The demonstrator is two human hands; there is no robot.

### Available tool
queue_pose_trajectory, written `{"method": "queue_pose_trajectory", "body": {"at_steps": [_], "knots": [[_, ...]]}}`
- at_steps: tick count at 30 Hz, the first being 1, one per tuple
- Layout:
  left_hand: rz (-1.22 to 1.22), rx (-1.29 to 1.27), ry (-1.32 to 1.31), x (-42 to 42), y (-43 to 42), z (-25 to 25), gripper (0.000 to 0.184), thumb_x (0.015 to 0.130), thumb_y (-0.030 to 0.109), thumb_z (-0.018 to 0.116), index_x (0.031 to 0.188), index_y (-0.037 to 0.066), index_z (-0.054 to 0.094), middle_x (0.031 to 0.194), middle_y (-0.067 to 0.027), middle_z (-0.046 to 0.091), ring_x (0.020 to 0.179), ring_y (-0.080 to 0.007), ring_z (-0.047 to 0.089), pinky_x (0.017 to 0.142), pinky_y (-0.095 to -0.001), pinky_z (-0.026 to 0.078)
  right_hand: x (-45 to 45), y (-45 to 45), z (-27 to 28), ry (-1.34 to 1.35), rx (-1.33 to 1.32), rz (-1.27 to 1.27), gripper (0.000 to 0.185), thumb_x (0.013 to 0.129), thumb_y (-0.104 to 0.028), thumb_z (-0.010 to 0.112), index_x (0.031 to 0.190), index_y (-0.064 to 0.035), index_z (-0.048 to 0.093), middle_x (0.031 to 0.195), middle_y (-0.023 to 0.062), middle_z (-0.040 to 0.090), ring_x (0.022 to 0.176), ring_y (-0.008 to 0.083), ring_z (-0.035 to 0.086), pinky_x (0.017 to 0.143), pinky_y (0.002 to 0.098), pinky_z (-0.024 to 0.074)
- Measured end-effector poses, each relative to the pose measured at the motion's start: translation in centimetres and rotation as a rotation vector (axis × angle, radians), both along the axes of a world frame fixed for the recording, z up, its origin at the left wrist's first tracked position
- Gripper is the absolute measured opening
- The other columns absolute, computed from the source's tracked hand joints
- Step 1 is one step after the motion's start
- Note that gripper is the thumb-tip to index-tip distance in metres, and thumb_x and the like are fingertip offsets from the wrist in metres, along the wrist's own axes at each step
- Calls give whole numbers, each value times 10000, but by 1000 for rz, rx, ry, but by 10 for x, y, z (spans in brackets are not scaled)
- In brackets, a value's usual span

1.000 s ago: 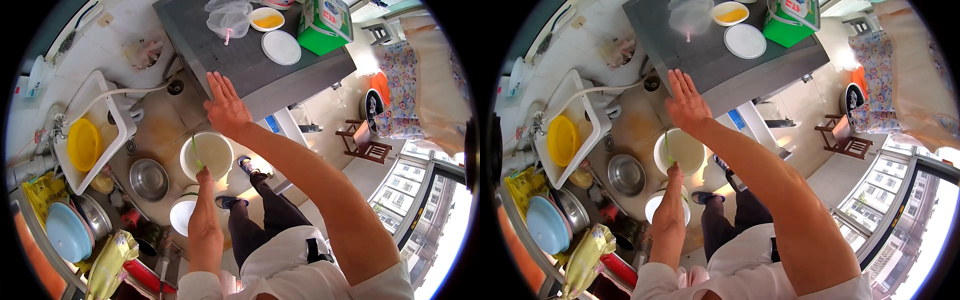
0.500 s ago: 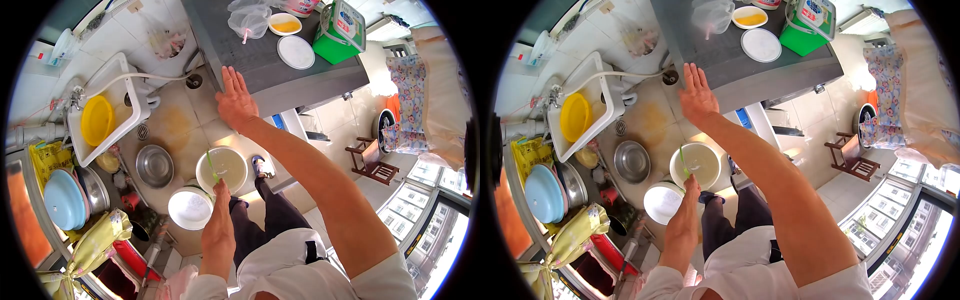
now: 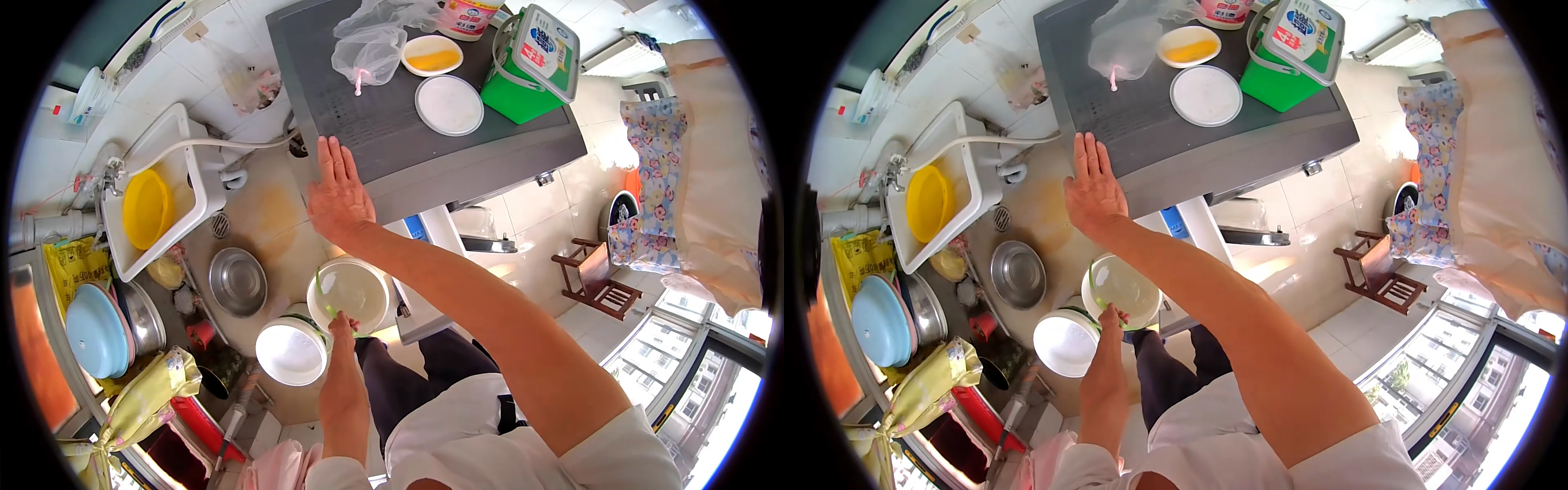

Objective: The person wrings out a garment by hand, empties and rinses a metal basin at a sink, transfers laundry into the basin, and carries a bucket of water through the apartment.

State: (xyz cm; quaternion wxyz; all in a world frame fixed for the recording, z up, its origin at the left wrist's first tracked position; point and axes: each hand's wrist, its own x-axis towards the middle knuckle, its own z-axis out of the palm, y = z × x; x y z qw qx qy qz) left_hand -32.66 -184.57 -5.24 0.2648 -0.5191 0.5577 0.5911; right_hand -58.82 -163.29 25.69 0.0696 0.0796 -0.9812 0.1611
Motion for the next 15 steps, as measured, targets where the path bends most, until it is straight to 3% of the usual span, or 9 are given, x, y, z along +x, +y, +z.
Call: {"method": "queue_pose_trajectory", "body": {"at_steps": [2, 4, 5, 6, 8, 9, 12, 13, 15], "knots": [[1, 82, 34, -3, -5, -13, 301, 951, 232, 552, 724, 42, 497, 603, -76, 515, 475, -195, 509, 444, -341, 418, 2, 1, 2, 19, -49, -10, 216, 863, -186, 604, 884, 6, 700, 1559, 374, 217, 1482, 490, 196, 1234, 527, 144], [-83, -62, 101, -8, 2, -14, 240, 948, 169, 571, 759, 23, 549, 652, -84, 565, 501, -184, 533, 456, -334, 422, 3, 5, 6, 55, -138, -7, 248, 802, -251, 682, 870, -13, 700, 1543, 379, 235, 1476, 492, 200, 1229, 524, 156], [-72, -5, 87, -8, -3, -18, 151, 955, 138, 580, 895, 1, 598, 693, -88, 600, 526, -180, 554, 464, -328, 424, 4, 6, 8, 58, -135, -20, 248, 802, -251, 682, 870, -13, 700, 1543, 379, 235, 1476, 492, 200, 1229, 524, 156], [-86, 1, 90, -7, -6, -23, 151, 955, 138, 580, 895, 1, 598, 693, -88, 600, 526, -180, 554, 464, -328, 424, 4, 8, 10, 68, -176, -16, 256, 798, -248, 680, 886, -9, 691, 1540, 375, 249, 1472, 488, 213, 1227, 528, 158], [-32, -105, 39, -12, 0, -19, 92, 960, 152, 552, 996, 69, 539, 721, -78, 592, 552, -195, 565, 471, -315, 430, 4, 10, 7, 86, -213, -30, 265, 794, -245, 678, 903, -4, 682, 1536, 371, 263, 1468, 485, 226, 1226, 531, 160], [18, -101, 87, -11, 7, -6, 91, 971, 192, 563, 997, 112, 527, 688, -40, 509, 537, -192, 517, 486, -318, 420, 4, 10, 4, 120, -258, -19, 269, 793, -243, 675, 912, -2, 669, 1530, 353, 288, 1468, 470, 237, 1226, 537, 157], [100, -85, 55, -17, 26, 23, 97, 982, 228, 563, 1000, 144, 518, 672, -13, 405, 537, -187, 451, 489, -323, 401, 6, 18, -1, 178, -372, 1, 248, 787, -210, 678, 932, -12, 647, 1498, 307, 365, 1462, 445, 273, 1226, 538, 161], [64, -99, 28, -14, 24, 16, 239, 1006, 327, 549, 1124, 121, 523, 714, -17, 429, 587, -181, 501, 554, -334, 446, 8, 19, -2, 199, -447, 36, 228, 781, -179, 684, 943, -24, 638, 1473, 279, 418, 1455, 435, 298, 1227, 534, 168], [49, 1, 18, -6, 13, -2, 231, 1006, 345, 546, 1073, 126, 519, 717, -20, 423, 581, -183, 476, 568, -348, 452, 7, 15, -16, 226, -573, 4, 194, 787, -136, 678, 947, -36, 633, 1409, 252, 487, 1421, 426, 359, 1214, 535, 209]]}}
